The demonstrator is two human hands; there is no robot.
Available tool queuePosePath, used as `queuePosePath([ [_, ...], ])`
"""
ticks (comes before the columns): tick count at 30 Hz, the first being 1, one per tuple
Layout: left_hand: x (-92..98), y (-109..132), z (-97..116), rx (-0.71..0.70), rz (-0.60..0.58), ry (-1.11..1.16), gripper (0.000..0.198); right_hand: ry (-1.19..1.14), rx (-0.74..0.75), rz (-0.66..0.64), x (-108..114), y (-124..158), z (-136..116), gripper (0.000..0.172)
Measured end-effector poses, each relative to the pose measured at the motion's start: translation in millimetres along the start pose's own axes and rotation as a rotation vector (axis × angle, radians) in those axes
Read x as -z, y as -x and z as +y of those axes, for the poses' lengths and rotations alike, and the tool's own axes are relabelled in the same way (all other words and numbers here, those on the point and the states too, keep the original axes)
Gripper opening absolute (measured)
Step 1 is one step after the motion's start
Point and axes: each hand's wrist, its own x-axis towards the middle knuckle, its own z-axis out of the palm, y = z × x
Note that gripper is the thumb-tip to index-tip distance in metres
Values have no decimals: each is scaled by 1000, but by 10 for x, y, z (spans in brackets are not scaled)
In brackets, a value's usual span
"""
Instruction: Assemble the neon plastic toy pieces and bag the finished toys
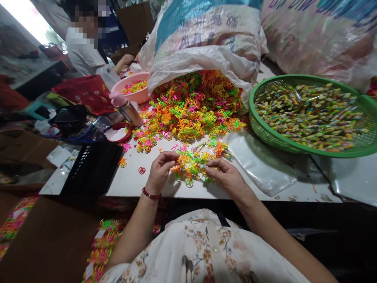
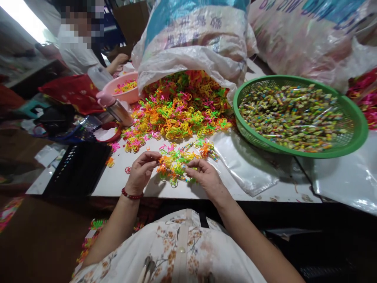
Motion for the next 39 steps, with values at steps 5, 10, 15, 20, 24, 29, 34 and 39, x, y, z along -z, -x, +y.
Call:
queuePosePath([
  [5,-197,45,-158,-22,62,10,18,-102,-35,55,-30,7,26,40],
  [10,-326,79,-185,10,-22,63,39,-47,2,49,-65,15,96,35],
  [15,-363,93,-219,182,-60,137,44,39,65,42,-100,34,136,30],
  [20,-433,116,-278,257,-43,211,34,127,115,39,-117,68,158,27],
  [24,-508,142,-223,247,-51,218,32,203,146,37,-104,85,192,25],
  [29,-542,158,-192,235,-63,203,34,290,200,55,-115,98,220,22],
  [34,-564,188,-233,162,-49,129,30,306,243,74,-122,107,275,18],
  [39,-615,214,-235,175,-19,139,26,361,391,36,-147,142,279,11],
])
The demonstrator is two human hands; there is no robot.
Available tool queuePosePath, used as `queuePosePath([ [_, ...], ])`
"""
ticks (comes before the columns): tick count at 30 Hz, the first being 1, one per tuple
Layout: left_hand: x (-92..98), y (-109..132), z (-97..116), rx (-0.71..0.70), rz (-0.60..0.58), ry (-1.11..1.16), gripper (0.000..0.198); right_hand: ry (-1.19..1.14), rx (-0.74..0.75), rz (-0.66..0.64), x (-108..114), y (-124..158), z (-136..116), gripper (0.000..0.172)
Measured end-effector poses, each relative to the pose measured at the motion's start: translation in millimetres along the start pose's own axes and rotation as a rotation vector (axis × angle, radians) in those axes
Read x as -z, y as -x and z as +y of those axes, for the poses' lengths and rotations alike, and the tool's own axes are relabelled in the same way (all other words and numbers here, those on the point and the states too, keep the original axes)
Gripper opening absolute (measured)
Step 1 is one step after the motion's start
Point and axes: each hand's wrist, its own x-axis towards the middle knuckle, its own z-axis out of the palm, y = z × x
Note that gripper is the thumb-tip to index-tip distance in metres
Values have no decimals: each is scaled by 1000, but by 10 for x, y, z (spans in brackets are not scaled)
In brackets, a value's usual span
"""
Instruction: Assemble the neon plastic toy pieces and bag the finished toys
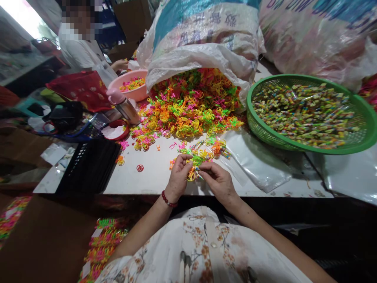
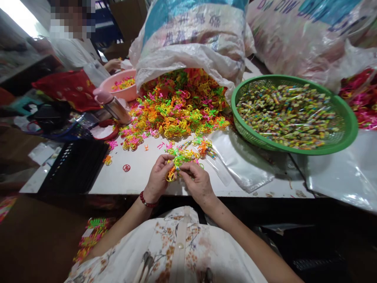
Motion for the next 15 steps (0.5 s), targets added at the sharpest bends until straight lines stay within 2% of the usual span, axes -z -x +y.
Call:
queuePosePath([
  [3,-33,8,8,2,38,6,27,45,91,23,-11,6,-35,8],
  [8,-71,21,7,-11,56,22,32,34,125,68,3,9,-51,8],
  [15,-68,22,-9,-1,72,-20,33,73,155,1,48,29,-127,11],
])
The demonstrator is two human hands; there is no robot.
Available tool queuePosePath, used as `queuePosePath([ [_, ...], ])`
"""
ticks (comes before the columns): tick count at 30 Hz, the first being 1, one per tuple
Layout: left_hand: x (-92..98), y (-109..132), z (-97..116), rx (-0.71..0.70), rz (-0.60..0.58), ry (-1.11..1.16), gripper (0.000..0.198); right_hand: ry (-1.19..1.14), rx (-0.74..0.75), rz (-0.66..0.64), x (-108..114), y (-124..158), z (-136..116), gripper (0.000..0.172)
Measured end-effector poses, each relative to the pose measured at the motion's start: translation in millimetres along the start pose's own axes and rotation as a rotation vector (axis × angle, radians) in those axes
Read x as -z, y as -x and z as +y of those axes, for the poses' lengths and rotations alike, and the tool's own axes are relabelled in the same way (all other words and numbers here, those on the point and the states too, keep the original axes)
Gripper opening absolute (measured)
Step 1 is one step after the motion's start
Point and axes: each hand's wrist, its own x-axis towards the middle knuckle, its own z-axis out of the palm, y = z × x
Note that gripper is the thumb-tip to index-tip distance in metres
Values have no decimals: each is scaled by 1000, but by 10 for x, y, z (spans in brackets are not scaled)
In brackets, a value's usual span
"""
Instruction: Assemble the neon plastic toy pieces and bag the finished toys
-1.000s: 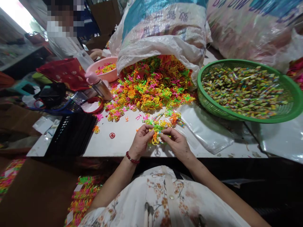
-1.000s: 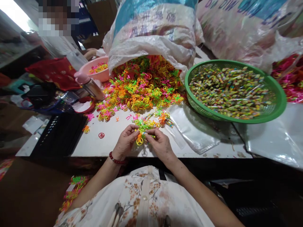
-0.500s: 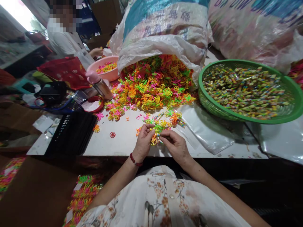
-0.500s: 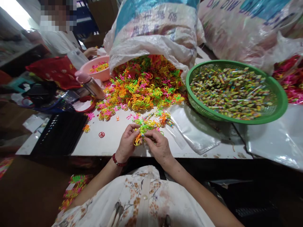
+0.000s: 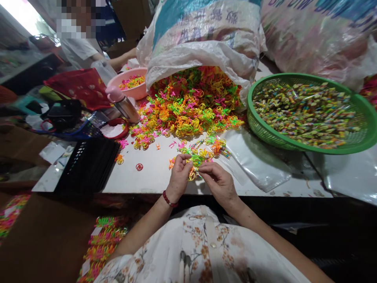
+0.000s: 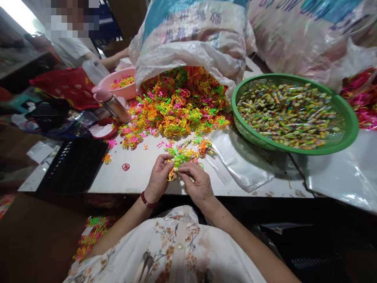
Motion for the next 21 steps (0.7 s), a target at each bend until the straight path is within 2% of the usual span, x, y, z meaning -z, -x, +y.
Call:
queuePosePath([
  [6,-31,1,1,15,-38,43,32,84,59,28,40,-40,-11,16],
  [12,-70,17,-16,27,-41,35,33,148,131,2,53,-46,-37,21],
  [21,-57,1,-24,60,-15,68,36,82,55,-38,57,-19,-36,20],
])
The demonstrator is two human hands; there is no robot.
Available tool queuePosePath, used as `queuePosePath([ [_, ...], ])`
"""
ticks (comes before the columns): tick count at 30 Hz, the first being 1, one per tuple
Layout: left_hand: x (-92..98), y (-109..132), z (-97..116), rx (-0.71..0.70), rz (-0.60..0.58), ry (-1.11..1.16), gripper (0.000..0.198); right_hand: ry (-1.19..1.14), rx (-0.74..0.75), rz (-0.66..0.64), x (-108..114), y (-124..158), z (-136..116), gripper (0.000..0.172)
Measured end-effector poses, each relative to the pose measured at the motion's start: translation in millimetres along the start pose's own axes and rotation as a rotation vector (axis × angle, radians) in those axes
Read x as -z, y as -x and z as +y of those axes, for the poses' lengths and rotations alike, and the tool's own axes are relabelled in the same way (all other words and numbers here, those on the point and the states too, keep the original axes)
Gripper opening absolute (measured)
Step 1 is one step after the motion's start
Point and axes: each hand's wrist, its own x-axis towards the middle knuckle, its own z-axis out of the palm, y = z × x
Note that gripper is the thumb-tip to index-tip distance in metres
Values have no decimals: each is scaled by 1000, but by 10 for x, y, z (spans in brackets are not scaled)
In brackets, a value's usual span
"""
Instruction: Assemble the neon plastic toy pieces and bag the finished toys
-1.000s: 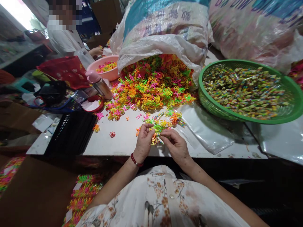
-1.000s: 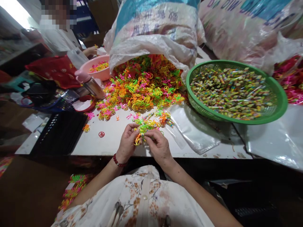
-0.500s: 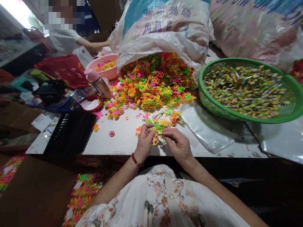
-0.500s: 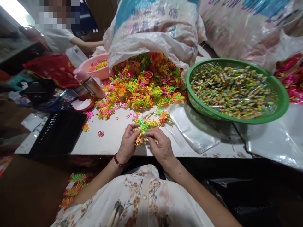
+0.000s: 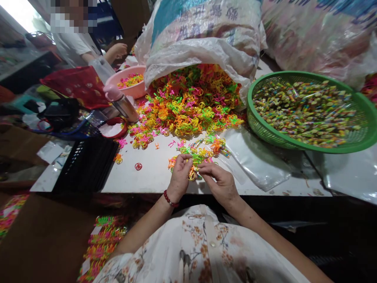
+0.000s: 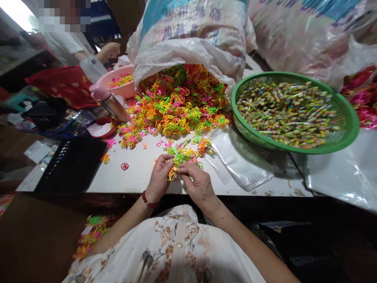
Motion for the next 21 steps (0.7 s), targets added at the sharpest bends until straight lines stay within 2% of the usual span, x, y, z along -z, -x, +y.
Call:
queuePosePath([
  [3,-8,9,-8,-19,-14,5,34,10,-14,30,13,-1,5,20],
  [8,-21,10,-43,-24,-36,-36,33,66,43,33,23,-13,11,22],
  [12,-13,12,-50,-44,-22,-102,32,17,-5,25,13,3,29,20],
  [15,-7,31,-57,-123,7,-216,29,-29,-66,48,0,12,52,17],
  [18,-21,58,-70,-223,54,-331,25,-10,-45,91,-9,7,68,14],
  [21,-52,72,-78,-198,43,-264,25,18,1,104,-9,-5,67,15],
])
